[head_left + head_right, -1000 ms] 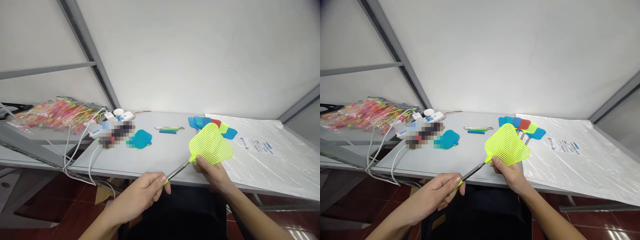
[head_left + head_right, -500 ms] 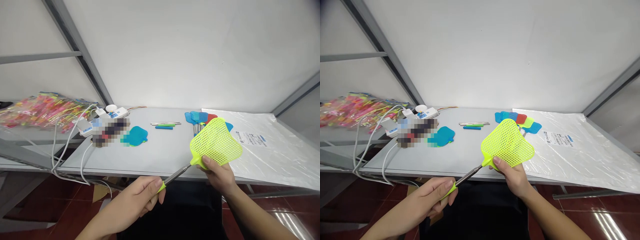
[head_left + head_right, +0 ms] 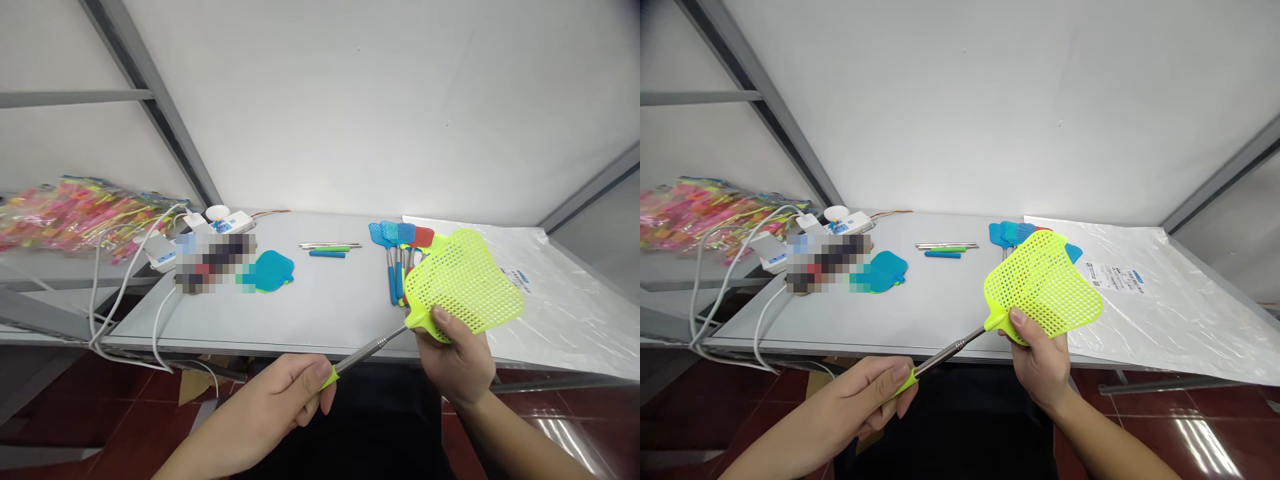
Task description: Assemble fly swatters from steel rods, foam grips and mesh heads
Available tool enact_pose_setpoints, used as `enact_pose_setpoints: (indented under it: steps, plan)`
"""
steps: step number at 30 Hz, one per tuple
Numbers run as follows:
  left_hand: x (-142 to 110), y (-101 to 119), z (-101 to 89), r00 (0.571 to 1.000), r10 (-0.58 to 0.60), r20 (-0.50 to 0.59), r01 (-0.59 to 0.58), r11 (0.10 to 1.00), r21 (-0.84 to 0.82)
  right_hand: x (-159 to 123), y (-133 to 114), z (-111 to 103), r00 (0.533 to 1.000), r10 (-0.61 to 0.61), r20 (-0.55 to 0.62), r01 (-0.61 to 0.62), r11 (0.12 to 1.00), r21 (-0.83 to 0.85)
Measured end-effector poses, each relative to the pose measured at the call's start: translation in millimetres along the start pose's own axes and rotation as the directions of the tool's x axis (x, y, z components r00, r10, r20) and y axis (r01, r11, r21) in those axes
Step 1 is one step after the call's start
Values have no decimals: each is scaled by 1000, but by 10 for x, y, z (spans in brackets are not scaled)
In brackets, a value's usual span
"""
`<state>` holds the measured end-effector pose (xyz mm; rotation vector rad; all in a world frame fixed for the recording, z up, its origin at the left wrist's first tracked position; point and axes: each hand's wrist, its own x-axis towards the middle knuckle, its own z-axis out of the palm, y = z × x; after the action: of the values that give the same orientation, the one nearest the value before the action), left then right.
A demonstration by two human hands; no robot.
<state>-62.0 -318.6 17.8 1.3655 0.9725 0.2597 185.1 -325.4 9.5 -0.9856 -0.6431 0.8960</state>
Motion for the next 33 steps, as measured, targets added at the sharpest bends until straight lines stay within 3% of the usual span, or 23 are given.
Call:
enact_pose_setpoints:
  steps: [8,13,16,23,26,29,33]
  plan:
    - [49,32,-96,1000,11,14,-12,998,56,71,-57,-9,997,-34,-75,36,999,26]
    - [196,211,-200,995,43,87,-47,998,38,198,-90,52,995,-8,100,-1,997,80]
    - [281,387,-195,991,55,126,-65,995,78,212,-88,76,991,-40,128,28,995,93]
    - [485,651,24,965,128,230,-153,984,90,163,-94,29,970,-66,233,70,998,-5]
    - [540,733,159,959,138,249,-171,978,117,152,-97,-18,963,4,271,21,996,-89]
    - [574,806,303,961,217,173,-244,958,150,162,-98,-59,944,55,325,-17,993,-120]
    - [645,762,478,937,349,29,-350,926,144,250,-142,-97,972,75,225,-37,985,-167]
